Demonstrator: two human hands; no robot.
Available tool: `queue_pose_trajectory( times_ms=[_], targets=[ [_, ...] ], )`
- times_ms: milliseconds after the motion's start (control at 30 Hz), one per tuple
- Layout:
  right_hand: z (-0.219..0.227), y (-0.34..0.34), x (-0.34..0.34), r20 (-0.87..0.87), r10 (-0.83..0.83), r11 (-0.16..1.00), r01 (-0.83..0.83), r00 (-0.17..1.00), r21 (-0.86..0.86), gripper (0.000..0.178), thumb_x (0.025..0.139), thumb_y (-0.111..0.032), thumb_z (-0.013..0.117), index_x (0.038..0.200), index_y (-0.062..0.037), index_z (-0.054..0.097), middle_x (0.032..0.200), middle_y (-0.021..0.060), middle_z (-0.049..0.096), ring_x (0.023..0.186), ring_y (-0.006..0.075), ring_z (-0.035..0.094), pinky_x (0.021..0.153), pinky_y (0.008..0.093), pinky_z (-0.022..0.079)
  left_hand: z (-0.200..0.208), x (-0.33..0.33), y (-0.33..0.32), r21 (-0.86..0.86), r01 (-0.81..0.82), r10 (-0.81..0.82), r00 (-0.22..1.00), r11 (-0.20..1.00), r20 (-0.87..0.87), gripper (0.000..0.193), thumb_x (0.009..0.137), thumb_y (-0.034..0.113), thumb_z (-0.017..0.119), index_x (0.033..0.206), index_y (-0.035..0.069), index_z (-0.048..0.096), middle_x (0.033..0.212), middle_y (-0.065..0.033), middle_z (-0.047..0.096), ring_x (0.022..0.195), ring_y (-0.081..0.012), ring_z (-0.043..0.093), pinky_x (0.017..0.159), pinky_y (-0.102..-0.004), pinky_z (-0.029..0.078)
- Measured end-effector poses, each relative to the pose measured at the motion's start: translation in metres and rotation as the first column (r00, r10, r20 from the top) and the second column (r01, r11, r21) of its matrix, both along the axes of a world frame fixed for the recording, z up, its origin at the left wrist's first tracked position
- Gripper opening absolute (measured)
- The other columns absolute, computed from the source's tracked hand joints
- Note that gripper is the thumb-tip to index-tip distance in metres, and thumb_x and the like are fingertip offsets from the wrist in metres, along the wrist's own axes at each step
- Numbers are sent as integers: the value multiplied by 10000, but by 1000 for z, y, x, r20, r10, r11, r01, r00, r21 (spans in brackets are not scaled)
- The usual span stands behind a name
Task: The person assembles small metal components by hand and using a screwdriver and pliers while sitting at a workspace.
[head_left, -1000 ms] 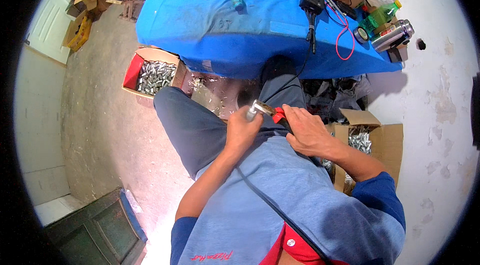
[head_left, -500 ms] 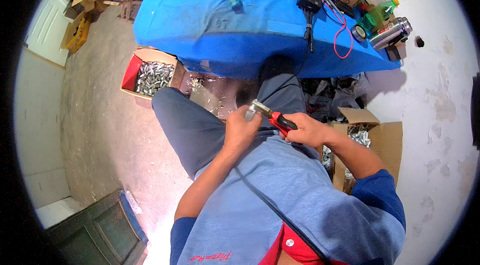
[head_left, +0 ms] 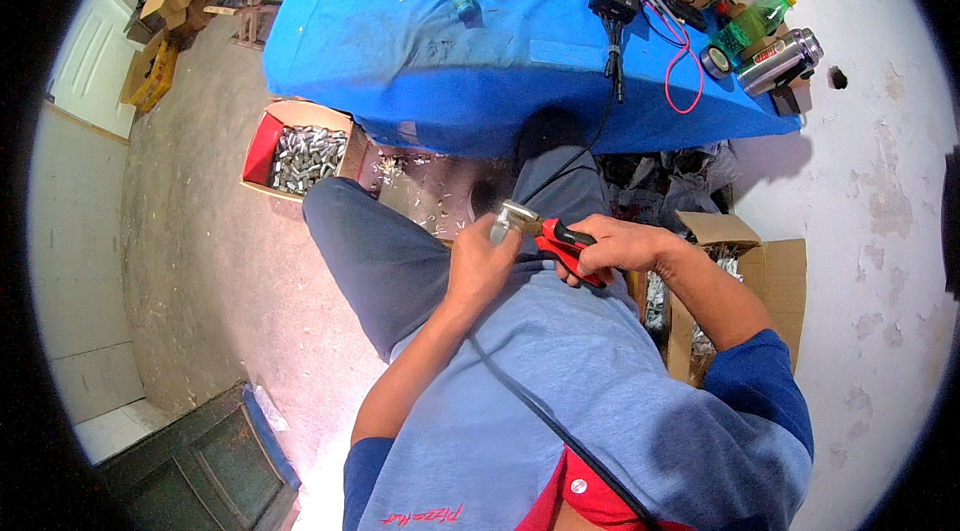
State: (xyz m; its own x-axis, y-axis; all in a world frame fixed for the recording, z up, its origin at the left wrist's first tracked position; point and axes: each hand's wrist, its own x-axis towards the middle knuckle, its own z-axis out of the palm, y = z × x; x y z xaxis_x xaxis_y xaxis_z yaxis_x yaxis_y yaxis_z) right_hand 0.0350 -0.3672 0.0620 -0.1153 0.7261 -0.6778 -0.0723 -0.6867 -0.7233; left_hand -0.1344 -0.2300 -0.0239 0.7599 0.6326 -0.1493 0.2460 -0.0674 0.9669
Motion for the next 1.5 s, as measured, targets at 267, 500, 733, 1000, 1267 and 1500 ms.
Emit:
queue_pose_trajectory(
  times_ms=[267,500,733,1000,1267,1500],
  targets=[
    [13,-7,6,46,6,999,-4,999,-52,378,747,-170,595,1075,17,606,932,97,663,789,162,643,622,299,546,0,-2,3,38,-7,10,998,999,-69,249,881,196,663,907,-52,660,639,-40,593,611,-87,514,530,-309,427],
    [18,-14,12,-143,62,991,-77,988,-107,518,705,-150,617,1181,52,594,1026,156,693,831,197,687,600,291,568,-7,0,1,90,-28,31,999,996,-32,194,856,150,638,865,-44,649,621,-52,584,584,-101,510,524,-317,425],
    [7,-8,10,-292,11,996,-36,957,-81,531,730,-183,653,1195,58,560,1066,178,678,921,237,705,581,301,596,-8,-2,0,93,-21,25,999,995,-33,175,828,102,604,913,-34,673,679,-107,645,623,-135,585,585,-327,474],
    [-3,-11,9,-386,-56,998,36,921,-61,513,771,-200,629,1201,68,552,1039,193,677,885,243,713,552,285,584,-3,-1,-1,138,-32,38,999,990,-38,207,827,200,638,873,-2,641,756,-258,640,763,-437,640,657,-475,487],
    [-7,-14,4,-398,-64,998,59,915,-25,487,788,-212,614,1184,70,574,984,174,683,825,233,705,584,259,545,4,-1,-2,183,-36,47,997,982,-57,194,821,187,629,835,-4,603,748,-261,632,753,-444,632,653,-490,478],
    [-4,-18,-4,-447,-169,985,158,879,-63,463,813,-190,605,1191,74,560,999,189,676,837,257,696,751,360,560,10,0,-2,216,-33,51,996,976,-78,199,817,189,635,827,-7,599,726,-268,620,729,-449,627,641,-500,473]
  ],
)
